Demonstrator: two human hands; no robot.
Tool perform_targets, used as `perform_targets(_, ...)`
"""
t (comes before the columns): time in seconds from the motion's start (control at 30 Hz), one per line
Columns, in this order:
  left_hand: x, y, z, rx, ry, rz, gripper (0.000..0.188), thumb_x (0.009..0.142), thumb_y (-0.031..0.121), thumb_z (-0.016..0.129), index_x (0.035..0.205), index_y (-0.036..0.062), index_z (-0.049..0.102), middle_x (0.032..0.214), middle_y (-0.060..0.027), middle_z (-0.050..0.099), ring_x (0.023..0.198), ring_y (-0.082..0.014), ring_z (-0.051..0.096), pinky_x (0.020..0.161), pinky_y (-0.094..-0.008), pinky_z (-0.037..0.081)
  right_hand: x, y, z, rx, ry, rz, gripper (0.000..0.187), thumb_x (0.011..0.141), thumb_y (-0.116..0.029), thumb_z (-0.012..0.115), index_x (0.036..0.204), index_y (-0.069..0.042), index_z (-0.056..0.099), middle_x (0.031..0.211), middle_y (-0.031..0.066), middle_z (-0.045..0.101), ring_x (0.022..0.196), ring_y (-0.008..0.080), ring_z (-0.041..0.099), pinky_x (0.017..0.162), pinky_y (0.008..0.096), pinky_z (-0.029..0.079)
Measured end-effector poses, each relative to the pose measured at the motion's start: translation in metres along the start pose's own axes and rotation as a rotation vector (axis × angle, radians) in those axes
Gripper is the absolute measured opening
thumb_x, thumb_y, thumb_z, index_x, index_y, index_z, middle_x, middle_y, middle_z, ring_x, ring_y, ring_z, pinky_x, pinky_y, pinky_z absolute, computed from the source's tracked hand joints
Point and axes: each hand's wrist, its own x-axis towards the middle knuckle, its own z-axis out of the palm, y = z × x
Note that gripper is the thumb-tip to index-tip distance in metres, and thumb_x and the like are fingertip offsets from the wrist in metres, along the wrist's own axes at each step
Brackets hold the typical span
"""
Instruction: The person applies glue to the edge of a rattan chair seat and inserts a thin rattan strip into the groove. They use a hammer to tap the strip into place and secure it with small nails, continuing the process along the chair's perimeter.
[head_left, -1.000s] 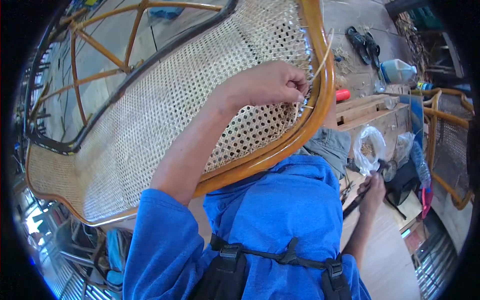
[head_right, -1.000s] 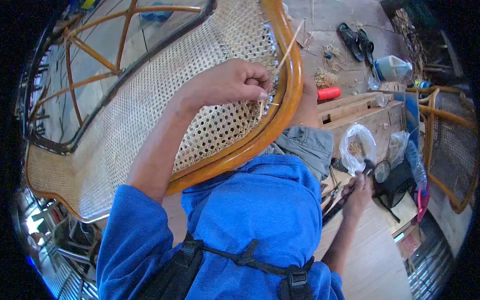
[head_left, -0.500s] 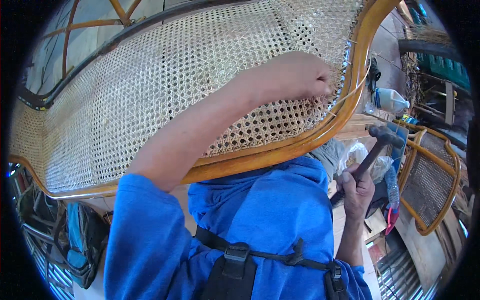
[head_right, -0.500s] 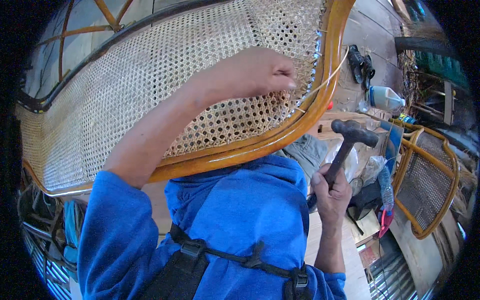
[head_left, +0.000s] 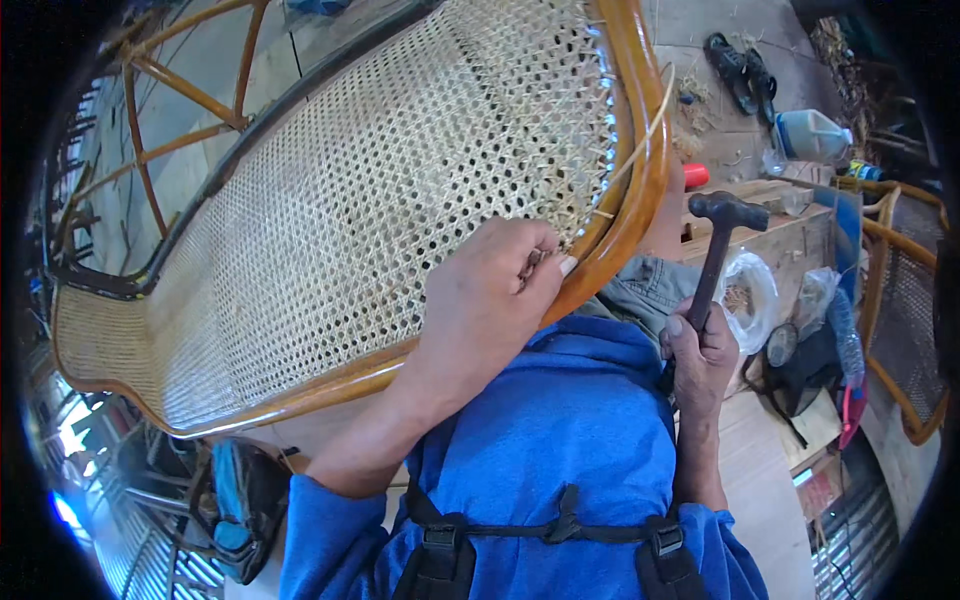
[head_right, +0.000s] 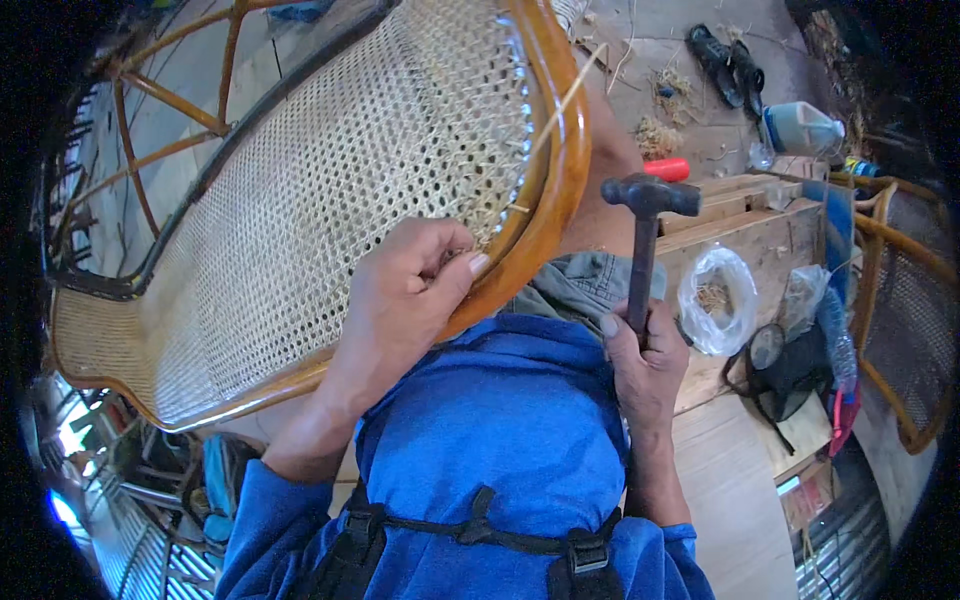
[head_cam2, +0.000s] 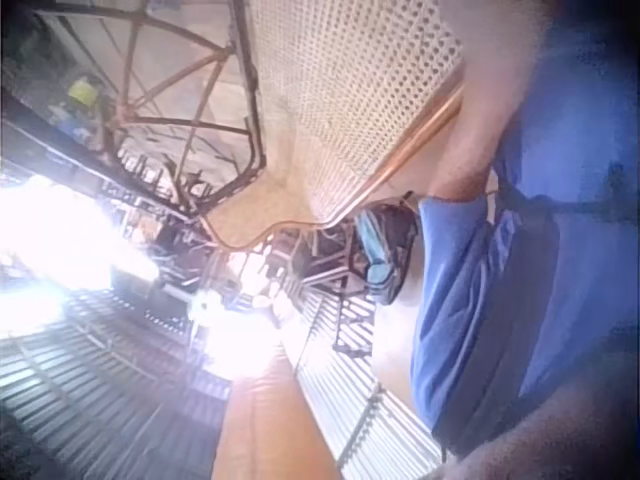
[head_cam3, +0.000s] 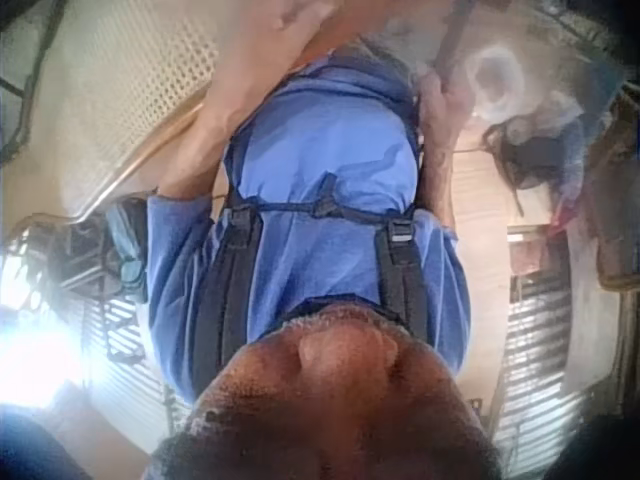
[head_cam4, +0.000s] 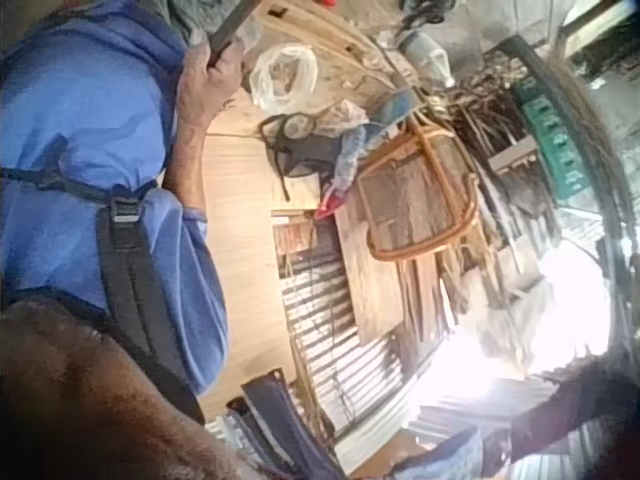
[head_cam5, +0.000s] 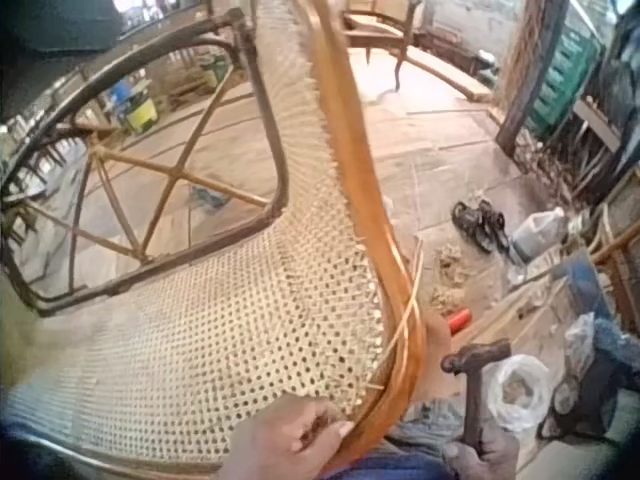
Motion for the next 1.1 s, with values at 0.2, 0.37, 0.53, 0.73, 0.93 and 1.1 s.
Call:
perform_targets(0.2, -0.001, 0.018, 0.008, 0.012, 0.058, -0.168, 0.011, 0.084, 0.009, 0.063, 0.091, -0.0001, 0.062, 0.069, 0.0028, 0.048, 0.059, -0.002, 0.039, 0.053, -0.0194, 0.034, 0.015, 0.014, -0.017, 0.112, -0.008, 0.079, 0.011, 0.087, -0.011, 0.058, 0.088, -0.003, 0.053, 0.064, -0.0017, 0.048, 0.052, 0.0047, 0.043, 0.047, 0.0186, 0.035)
perform_targets(0.37, -0.002, 0.028, 0.013, -0.05, 0.093, -0.3, 0.01, 0.082, 0.007, 0.063, 0.091, 0.0025, 0.062, 0.073, -0.0035, 0.053, 0.058, -0.0076, 0.047, 0.055, -0.0236, 0.04, 0.029, 0.024, -0.023, 0.17, -0.048, 0.124, 0.013, 0.089, -0.015, 0.057, 0.088, -0.003, 0.051, 0.063, -0.0017, 0.047, 0.05, 0.0045, 0.042, 0.045, 0.0183, 0.032)
perform_targets(0.53, -0.005, 0.021, 0.018, 0.081, 0.14, -0.12, 0.007, 0.083, 0.004, 0.061, 0.09, 0.0026, 0.062, 0.071, -0.0013, 0.05, 0.058, -0.0063, 0.044, 0.054, -0.0229, 0.038, 0.037, 0.032, -0.026, 0.219, -0.054, 0.163, 0.016, 0.087, -0.018, 0.061, 0.09, -0.004, 0.054, 0.064, -0.003, 0.047, 0.052, 0.0037, 0.043, 0.046, 0.0183, 0.033)
perform_targets(0.73, -0.003, 0.024, 0.02, 0.039, 0.142, -0.16, 0.006, 0.084, 0.003, 0.06, 0.089, 0.0027, 0.062, 0.072, -0.0008, 0.051, 0.061, -0.0059, 0.045, 0.056, -0.0226, 0.039, 0.042, 0.033, -0.027, 0.258, -0.079, 0.208, 0.018, 0.087, -0.019, 0.062, 0.091, -0.004, 0.056, 0.064, -0.0033, 0.048, 0.053, 0.0037, 0.044, 0.047, 0.0186, 0.034)
perform_targets(0.93, -0.008, 0.021, 0.023, 0.041, 0.167, -0.173, 0.005, 0.084, 0.004, 0.06, 0.089, 0.0023, 0.062, 0.073, -0.0009, 0.052, 0.063, -0.0063, 0.047, 0.059, -0.0221, 0.04, 0.043, 0.031, -0.026, 0.288, -0.084, 0.225, 0.018, 0.086, -0.02, 0.063, 0.09, -0.004, 0.056, 0.065, -0.0033, 0.048, 0.053, 0.0035, 0.043, 0.047, 0.0186, 0.034)
perform_targets(1.1, -0.007, 0.018, 0.025, 0.046, 0.19, -0.143, 0.006, 0.083, 0.004, 0.062, 0.089, 0.0025, 0.062, 0.072, -0.0023, 0.053, 0.063, -0.0078, 0.047, 0.057, -0.0233, 0.04, 0.043, 0.03, -0.026, 0.277, -0.106, 0.228, 0.017, 0.086, -0.019, 0.063, 0.09, -0.004, 0.056, 0.065, -0.0035, 0.048, 0.054, 0.0034, 0.043, 0.047, 0.0187, 0.033)
